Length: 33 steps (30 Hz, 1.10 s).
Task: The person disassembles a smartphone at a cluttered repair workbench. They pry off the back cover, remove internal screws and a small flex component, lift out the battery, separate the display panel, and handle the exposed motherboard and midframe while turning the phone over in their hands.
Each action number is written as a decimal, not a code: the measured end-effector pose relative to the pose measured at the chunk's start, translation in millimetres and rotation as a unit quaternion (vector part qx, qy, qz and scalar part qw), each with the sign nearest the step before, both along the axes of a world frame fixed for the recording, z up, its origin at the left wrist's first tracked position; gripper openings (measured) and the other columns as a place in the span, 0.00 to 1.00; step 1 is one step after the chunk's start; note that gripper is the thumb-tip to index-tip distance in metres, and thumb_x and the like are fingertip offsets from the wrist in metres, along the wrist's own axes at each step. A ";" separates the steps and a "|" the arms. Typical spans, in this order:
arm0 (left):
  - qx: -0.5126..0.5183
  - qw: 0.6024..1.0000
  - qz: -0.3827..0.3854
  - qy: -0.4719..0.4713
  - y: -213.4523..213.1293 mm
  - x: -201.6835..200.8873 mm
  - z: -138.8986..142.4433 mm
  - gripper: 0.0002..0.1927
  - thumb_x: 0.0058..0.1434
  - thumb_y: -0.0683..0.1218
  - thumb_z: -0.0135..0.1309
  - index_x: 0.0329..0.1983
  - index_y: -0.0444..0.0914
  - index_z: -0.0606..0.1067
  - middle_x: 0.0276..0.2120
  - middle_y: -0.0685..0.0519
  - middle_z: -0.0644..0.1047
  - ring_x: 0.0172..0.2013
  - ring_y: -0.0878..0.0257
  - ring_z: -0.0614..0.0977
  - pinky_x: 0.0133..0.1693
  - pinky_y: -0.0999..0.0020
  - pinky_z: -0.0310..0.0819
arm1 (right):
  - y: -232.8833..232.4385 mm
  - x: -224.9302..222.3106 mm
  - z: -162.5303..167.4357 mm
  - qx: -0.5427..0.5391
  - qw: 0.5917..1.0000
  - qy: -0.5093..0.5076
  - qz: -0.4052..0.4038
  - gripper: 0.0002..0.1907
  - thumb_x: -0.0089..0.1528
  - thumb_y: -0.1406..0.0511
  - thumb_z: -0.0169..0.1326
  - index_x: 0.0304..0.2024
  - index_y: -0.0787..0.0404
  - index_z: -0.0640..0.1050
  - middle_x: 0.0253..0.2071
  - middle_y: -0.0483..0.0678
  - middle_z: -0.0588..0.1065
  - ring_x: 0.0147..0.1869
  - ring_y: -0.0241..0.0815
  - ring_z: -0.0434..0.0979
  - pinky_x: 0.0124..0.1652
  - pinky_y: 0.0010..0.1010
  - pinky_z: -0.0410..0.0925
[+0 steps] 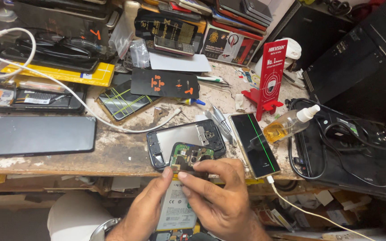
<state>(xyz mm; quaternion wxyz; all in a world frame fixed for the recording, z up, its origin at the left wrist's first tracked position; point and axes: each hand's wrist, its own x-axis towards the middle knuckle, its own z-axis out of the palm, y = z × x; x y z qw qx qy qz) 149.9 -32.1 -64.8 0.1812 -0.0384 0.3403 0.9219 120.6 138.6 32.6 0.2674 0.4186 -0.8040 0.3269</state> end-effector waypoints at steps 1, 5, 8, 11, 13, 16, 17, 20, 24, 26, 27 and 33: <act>-0.006 1.000 -0.003 0.008 0.3 -0.5 -2.0 0.33 0.70 0.61 0.39 0.62 0.30 0.71 0.53 0.42 0.79 0.53 0.58 0.80 0.55 0.62 0.72 | 0.2 -0.2 -0.2 -0.007 1.000 -0.008 0.000 0.20 0.54 0.69 0.69 0.49 0.51 0.83 0.52 0.44 0.73 0.52 0.44 0.72 0.51 0.33 0.68; 0.024 1.000 -0.006 -0.001 2.4 -1.2 -9.5 0.32 0.69 0.60 0.39 0.63 0.32 0.71 0.55 0.43 0.78 0.54 0.59 0.79 0.56 0.63 0.72 | 0.9 -1.9 -3.1 -0.011 1.000 0.012 -0.008 0.19 0.54 0.68 0.70 0.48 0.51 0.83 0.52 0.45 0.74 0.52 0.44 0.72 0.52 0.33 0.68; 0.014 0.999 0.015 -0.040 2.9 -1.5 -14.3 0.31 0.68 0.59 0.40 0.62 0.32 0.72 0.55 0.43 0.79 0.54 0.59 0.79 0.56 0.63 0.71 | -0.6 -0.3 -8.0 -0.018 0.999 0.022 -0.023 0.18 0.54 0.68 0.71 0.47 0.52 0.83 0.51 0.45 0.75 0.53 0.44 0.72 0.51 0.33 0.68; 0.014 0.999 0.017 -0.048 2.9 -2.2 -16.6 0.32 0.68 0.60 0.40 0.62 0.31 0.72 0.54 0.42 0.79 0.53 0.58 0.80 0.55 0.63 0.72 | 0.4 -0.8 -12.2 -0.016 0.999 0.030 -0.026 0.18 0.54 0.67 0.71 0.47 0.53 0.83 0.51 0.46 0.75 0.53 0.45 0.72 0.52 0.33 0.68; 0.032 0.998 0.007 -0.055 2.9 -1.7 -15.3 0.32 0.69 0.60 0.40 0.62 0.31 0.72 0.53 0.41 0.79 0.52 0.57 0.80 0.54 0.62 0.73 | 1.7 -1.3 -14.4 -0.025 0.999 0.034 -0.020 0.17 0.54 0.67 0.71 0.45 0.53 0.83 0.51 0.46 0.75 0.53 0.45 0.73 0.52 0.34 0.69; 0.034 0.999 0.005 -0.040 1.9 -1.3 -8.5 0.34 0.69 0.62 0.39 0.62 0.30 0.72 0.53 0.41 0.80 0.51 0.57 0.81 0.54 0.62 0.74 | 1.6 -2.9 -16.5 -0.047 0.998 0.030 -0.019 0.15 0.54 0.66 0.72 0.42 0.54 0.81 0.52 0.47 0.75 0.55 0.45 0.74 0.52 0.35 0.69; 0.038 0.998 -0.002 -0.043 1.2 -0.9 -5.1 0.35 0.69 0.62 0.38 0.62 0.29 0.72 0.53 0.40 0.80 0.50 0.57 0.81 0.53 0.62 0.74 | 1.0 -3.0 -16.7 -0.055 0.998 0.027 -0.019 0.15 0.55 0.66 0.72 0.41 0.54 0.80 0.52 0.48 0.75 0.55 0.45 0.74 0.53 0.35 0.69; 0.031 0.998 -0.020 -0.045 -0.5 0.0 6.1 0.37 0.68 0.64 0.36 0.61 0.29 0.73 0.52 0.40 0.81 0.50 0.56 0.83 0.53 0.62 0.75 | -1.6 -1.9 -15.4 -0.076 0.996 0.000 -0.035 0.20 0.56 0.66 0.71 0.46 0.56 0.74 0.56 0.51 0.74 0.56 0.47 0.75 0.52 0.35 0.70; 0.007 0.999 -0.052 -0.004 0.7 1.7 17.7 0.38 0.67 0.66 0.32 0.63 0.33 0.71 0.48 0.42 0.81 0.47 0.56 0.84 0.50 0.61 0.79 | -8.0 -2.2 -12.1 -0.148 0.978 -0.142 -0.036 0.30 0.56 0.70 0.64 0.59 0.64 0.67 0.63 0.57 0.66 0.64 0.53 0.69 0.62 0.41 0.64; 0.014 0.997 -0.077 0.015 2.5 2.6 20.5 0.39 0.67 0.68 0.29 0.63 0.35 0.70 0.46 0.43 0.80 0.44 0.55 0.83 0.46 0.61 0.79 | -9.3 -6.3 -9.2 -0.191 0.949 -0.250 0.006 0.34 0.60 0.71 0.61 0.66 0.65 0.64 0.68 0.56 0.62 0.67 0.48 0.68 0.66 0.39 0.63; 0.014 0.996 -0.089 0.018 2.7 2.4 21.1 0.40 0.67 0.69 0.28 0.62 0.35 0.70 0.44 0.43 0.80 0.43 0.56 0.83 0.45 0.61 0.80 | -9.3 -7.0 -7.3 -0.183 0.948 -0.259 0.007 0.32 0.60 0.71 0.61 0.65 0.65 0.65 0.66 0.56 0.64 0.66 0.47 0.69 0.64 0.37 0.64; -0.013 0.995 -0.092 -0.019 3.9 4.0 19.4 0.45 0.64 0.73 0.24 0.59 0.34 0.72 0.41 0.43 0.80 0.41 0.57 0.84 0.45 0.62 0.80 | -12.1 -9.3 4.6 -0.137 0.930 -0.340 0.008 0.25 0.62 0.71 0.58 0.62 0.64 0.71 0.57 0.53 0.69 0.58 0.38 0.74 0.45 0.24 0.71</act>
